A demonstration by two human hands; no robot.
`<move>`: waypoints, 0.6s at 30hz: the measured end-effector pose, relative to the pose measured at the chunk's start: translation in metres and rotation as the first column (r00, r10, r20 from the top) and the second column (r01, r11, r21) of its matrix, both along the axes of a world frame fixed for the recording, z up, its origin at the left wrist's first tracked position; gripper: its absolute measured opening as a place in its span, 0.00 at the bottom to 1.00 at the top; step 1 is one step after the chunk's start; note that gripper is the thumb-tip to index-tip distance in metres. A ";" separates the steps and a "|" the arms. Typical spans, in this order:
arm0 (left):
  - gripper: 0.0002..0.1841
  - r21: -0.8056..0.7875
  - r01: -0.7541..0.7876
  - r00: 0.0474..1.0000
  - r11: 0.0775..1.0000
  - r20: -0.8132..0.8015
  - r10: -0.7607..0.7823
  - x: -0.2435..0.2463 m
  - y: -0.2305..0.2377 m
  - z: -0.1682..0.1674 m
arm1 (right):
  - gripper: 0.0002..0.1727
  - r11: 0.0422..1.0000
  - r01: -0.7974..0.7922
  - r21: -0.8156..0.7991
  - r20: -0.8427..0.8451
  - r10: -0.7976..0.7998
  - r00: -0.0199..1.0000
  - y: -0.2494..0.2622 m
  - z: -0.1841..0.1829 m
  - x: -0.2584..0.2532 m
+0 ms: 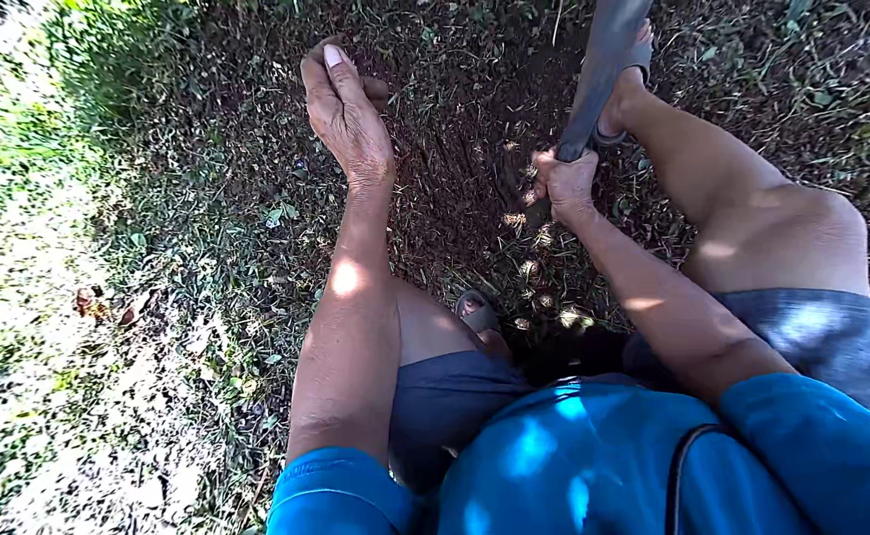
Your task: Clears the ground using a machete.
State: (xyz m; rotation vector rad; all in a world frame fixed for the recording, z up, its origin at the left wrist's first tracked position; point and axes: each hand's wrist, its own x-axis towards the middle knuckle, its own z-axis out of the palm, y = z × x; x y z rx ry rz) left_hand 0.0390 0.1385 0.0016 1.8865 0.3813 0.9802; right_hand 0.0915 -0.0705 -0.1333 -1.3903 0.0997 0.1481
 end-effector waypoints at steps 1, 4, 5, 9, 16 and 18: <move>0.21 -0.002 0.003 1.000 1.000 0.003 -0.003 0.001 -0.001 0.000 | 0.12 0.987 -0.064 -0.148 -0.092 0.050 0.994 -0.004 -0.027 -0.010; 0.22 0.005 0.014 1.000 1.000 -0.009 -0.014 0.001 -0.006 0.002 | 0.13 0.560 -0.629 -0.539 -0.605 0.262 0.752 -0.029 -0.095 -0.043; 0.22 0.010 0.015 1.000 1.000 -0.015 -0.015 0.001 -0.007 0.002 | 0.15 0.404 -0.754 -0.518 -0.712 0.284 0.642 -0.034 -0.107 -0.054; 0.22 0.028 0.033 0.999 0.999 -0.034 -0.033 0.001 -0.006 0.003 | 0.14 0.299 -0.817 -0.492 -0.751 0.329 0.573 -0.036 -0.095 -0.071; 0.23 0.072 0.018 0.999 0.997 -0.034 -0.016 0.001 -0.006 0.005 | 0.15 0.617 -0.533 -0.579 -0.447 0.307 0.840 -0.028 -0.043 -0.027; 0.24 0.068 0.006 0.997 0.998 -0.084 0.000 -0.002 -0.010 0.005 | 0.12 0.817 -0.340 -0.465 -0.223 0.264 0.938 -0.022 -0.013 -0.013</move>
